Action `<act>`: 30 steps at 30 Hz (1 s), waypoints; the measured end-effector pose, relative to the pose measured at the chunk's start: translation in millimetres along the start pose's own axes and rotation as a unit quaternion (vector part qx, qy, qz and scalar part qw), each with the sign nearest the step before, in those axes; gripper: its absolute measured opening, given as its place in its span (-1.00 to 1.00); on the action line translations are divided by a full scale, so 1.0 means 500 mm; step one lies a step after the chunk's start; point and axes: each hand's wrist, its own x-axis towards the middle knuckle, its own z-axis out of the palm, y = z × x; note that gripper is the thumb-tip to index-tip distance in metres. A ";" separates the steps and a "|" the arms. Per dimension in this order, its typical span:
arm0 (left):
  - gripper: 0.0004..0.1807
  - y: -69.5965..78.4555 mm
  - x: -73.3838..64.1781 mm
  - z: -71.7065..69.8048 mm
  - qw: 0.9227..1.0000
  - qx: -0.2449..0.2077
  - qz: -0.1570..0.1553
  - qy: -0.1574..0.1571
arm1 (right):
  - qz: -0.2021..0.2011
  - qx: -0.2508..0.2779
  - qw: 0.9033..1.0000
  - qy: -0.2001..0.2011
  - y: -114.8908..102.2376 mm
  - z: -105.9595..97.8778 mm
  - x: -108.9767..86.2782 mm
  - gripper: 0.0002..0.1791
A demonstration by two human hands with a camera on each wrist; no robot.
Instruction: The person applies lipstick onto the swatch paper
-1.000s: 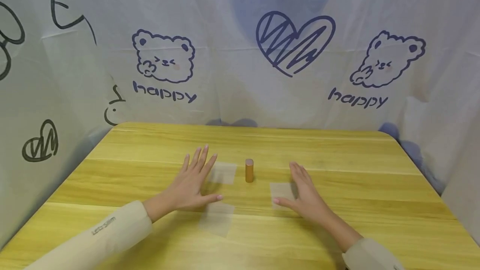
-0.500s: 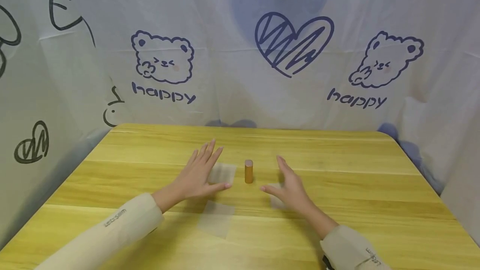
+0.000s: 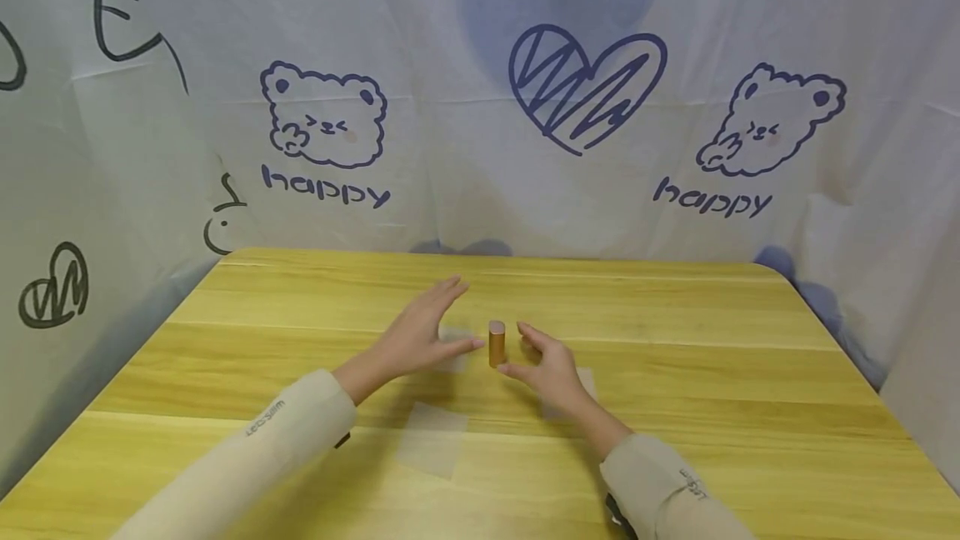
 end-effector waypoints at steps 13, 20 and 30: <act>-0.49 0.009 0.041 0.039 0.997 -0.075 0.026 -0.012 | 0.069 0.045 0.996 0.029 -0.013 0.030 0.023 -0.55; -0.61 0.011 0.049 0.056 0.995 -0.095 0.027 -0.007 | 0.074 0.026 0.997 0.026 -0.018 0.044 0.029 -0.68; -0.82 0.018 0.058 0.071 0.993 -0.110 0.046 -0.001 | 0.093 -0.034 0.995 0.033 -0.019 0.048 0.035 -0.82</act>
